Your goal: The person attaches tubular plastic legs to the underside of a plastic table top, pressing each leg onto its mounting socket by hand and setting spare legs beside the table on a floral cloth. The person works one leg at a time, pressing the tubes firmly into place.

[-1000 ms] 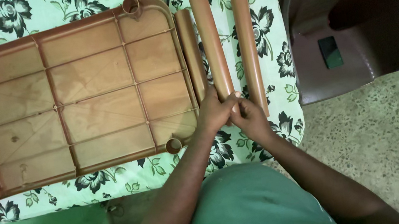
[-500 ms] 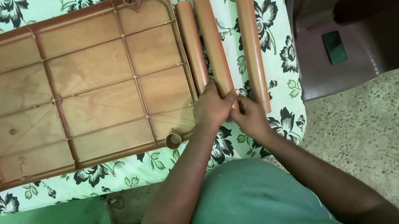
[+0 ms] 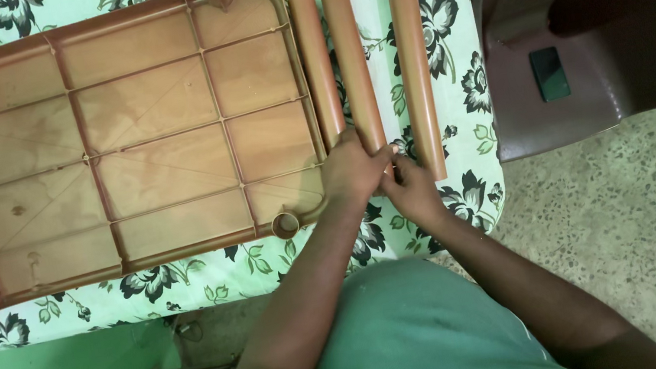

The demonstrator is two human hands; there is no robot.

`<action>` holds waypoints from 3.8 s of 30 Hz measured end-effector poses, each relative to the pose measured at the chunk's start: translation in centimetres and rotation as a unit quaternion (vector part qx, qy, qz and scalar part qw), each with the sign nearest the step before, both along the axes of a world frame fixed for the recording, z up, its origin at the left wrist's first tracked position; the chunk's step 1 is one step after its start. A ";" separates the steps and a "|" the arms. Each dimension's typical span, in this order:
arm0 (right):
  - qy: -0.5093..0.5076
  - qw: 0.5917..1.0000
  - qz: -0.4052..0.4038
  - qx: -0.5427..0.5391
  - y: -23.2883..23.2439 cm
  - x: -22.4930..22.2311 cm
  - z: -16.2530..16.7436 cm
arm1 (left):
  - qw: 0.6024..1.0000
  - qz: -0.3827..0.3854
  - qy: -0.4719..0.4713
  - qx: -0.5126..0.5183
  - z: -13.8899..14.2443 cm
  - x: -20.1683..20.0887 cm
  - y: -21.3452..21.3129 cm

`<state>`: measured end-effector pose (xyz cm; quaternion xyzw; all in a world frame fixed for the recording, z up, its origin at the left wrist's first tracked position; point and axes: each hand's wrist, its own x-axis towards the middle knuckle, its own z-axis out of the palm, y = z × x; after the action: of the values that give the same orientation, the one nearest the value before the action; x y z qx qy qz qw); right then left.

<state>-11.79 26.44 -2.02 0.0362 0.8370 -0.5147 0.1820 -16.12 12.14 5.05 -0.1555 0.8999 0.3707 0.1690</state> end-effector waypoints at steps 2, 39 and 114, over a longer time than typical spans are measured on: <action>-0.005 1.000 -0.003 -0.011 0.0 0.0 0.0 | 1.000 0.001 -0.001 0.001 0.0 0.0 0.0; 0.053 0.991 0.029 0.117 -1.2 1.0 1.9 | 0.993 -0.022 0.108 -0.034 -2.4 0.9 -0.1; 0.333 0.901 0.216 0.178 -36.2 7.6 5.7 | 0.927 -0.063 0.369 -0.023 -3.2 13.8 -37.4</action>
<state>-4.15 -9.80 3.64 -0.2869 0.9137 -0.2877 -0.0098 -2.33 -25.22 1.80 0.0458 0.9148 0.3699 -0.1559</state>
